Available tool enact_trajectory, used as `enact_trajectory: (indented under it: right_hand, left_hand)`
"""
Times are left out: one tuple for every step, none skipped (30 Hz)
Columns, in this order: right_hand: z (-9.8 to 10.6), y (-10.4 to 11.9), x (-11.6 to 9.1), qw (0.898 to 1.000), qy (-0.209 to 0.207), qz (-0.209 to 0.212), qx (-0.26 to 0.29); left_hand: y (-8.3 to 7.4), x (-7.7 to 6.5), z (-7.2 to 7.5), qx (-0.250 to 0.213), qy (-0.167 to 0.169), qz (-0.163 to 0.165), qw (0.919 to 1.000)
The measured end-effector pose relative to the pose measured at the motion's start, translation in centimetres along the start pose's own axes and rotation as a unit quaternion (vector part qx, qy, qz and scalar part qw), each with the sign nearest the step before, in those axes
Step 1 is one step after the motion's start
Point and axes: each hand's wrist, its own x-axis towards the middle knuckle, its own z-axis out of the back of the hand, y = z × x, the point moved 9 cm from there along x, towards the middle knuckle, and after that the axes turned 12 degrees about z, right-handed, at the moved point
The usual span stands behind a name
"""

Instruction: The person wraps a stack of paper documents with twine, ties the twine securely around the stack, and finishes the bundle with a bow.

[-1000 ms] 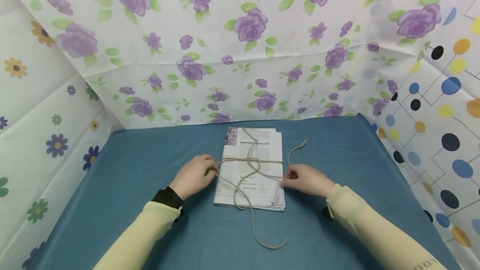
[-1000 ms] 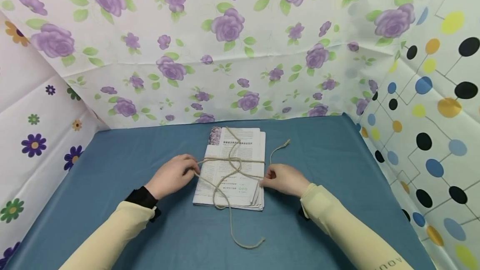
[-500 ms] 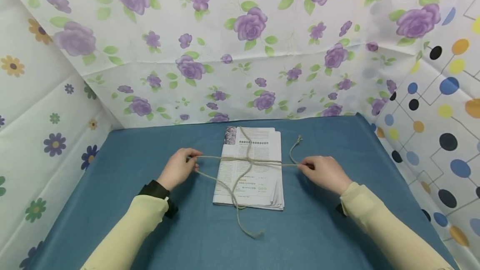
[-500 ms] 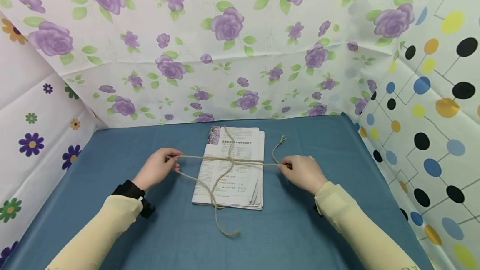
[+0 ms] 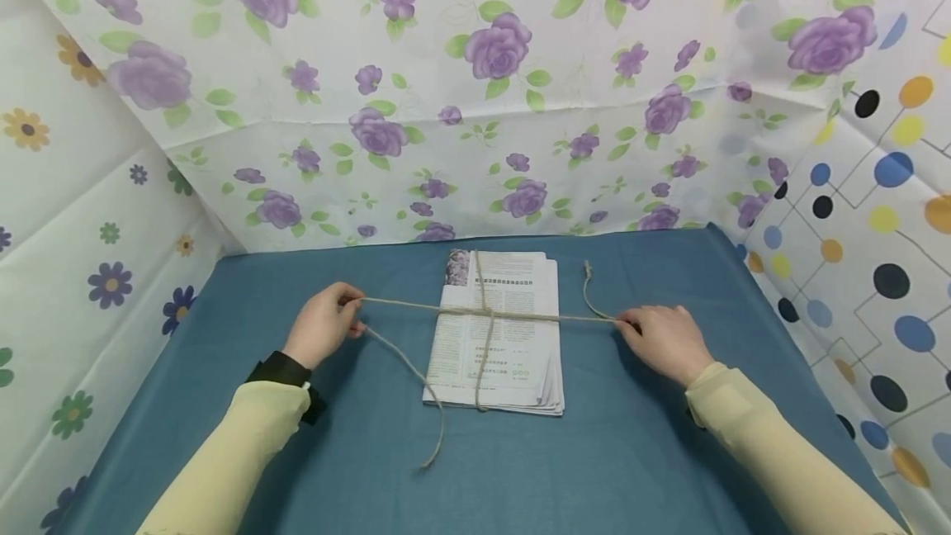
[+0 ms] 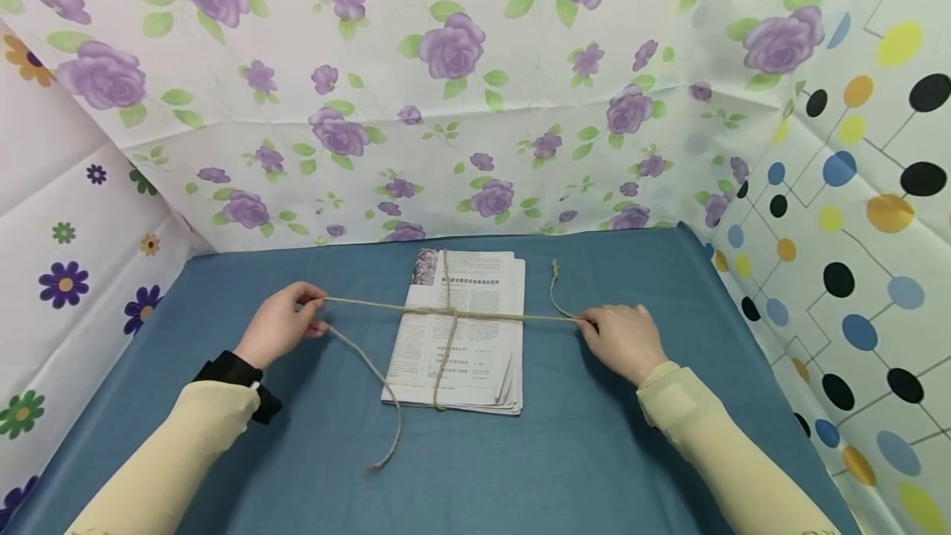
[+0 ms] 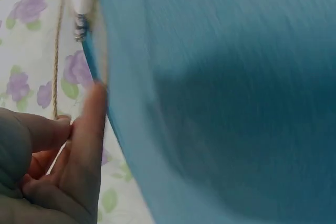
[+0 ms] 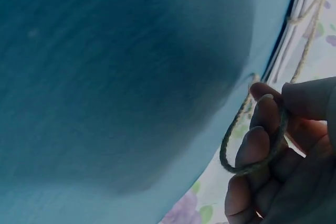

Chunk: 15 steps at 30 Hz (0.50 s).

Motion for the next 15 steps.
enact_trajectory:
  right_hand:
    - [-0.2,-0.3,-0.1,1.000,0.002,-0.004,0.003]
    - [-0.3,-0.5,-0.2,1.000,0.004,-0.009,0.009]
    - [-0.4,-0.8,-0.3,1.000,0.007,-0.014,0.012]
    - [-0.5,-1.1,-0.5,1.000,0.009,-0.019,0.017]
    - [-0.6,-1.4,-0.6,0.999,0.012,-0.024,0.021]
    - [-0.6,-1.7,-0.8,0.999,0.013,-0.028,0.025]
    - [-0.6,-2.0,-0.9,0.999,0.015,-0.033,0.027]
    - [-0.6,-2.2,-1.0,0.999,0.016,-0.035,0.029]
    - [-0.5,-2.3,-1.1,0.999,0.017,-0.035,0.030]
    - [-0.4,-2.4,-1.1,0.999,0.017,-0.033,0.032]
    - [-0.4,-2.5,-1.1,0.999,0.017,-0.033,0.035]
    - [-0.3,-2.6,-1.2,0.999,0.016,-0.033,0.035]
    - [-0.1,-2.6,-1.2,0.999,0.013,-0.033,0.035]
    - [0.0,-2.6,-1.2,0.999,0.009,-0.031,0.035]
    - [0.1,-2.7,-1.2,0.999,0.005,-0.029,0.032]
  left_hand:
    - [0.3,0.1,0.0,-0.025,0.010,0.013,0.9996]
    - [0.5,0.1,0.0,-0.044,0.016,0.019,0.9987]
    - [0.6,0.2,0.0,-0.055,0.019,0.020,0.9981]
    - [0.6,0.1,0.2,-0.058,0.017,0.017,0.9980]
    - [0.5,0.1,0.4,-0.052,0.009,0.011,0.9985]
    - [0.3,0.1,0.6,-0.039,-0.001,0.000,0.9992]
    - [0.1,0.1,0.9,-0.022,-0.012,-0.014,0.9996]
    - [-0.2,0.0,1.1,0.001,-0.026,-0.030,0.9992]
    - [-0.5,0.0,1.3,0.025,-0.041,-0.047,0.9977]
    - [-0.7,-0.1,1.5,0.050,-0.057,-0.063,0.9952]
    - [-1.0,-0.1,1.7,0.071,-0.072,-0.080,0.9916]
    - [-1.2,-0.2,1.7,0.086,-0.083,-0.097,0.9880]
    - [-1.4,-0.2,1.8,0.101,-0.092,-0.113,0.9841]
    - [-1.6,-0.3,1.9,0.116,-0.103,-0.133,0.9789]
    - [-1.8,-0.5,2.0,0.133,-0.115,-0.153,0.9725]
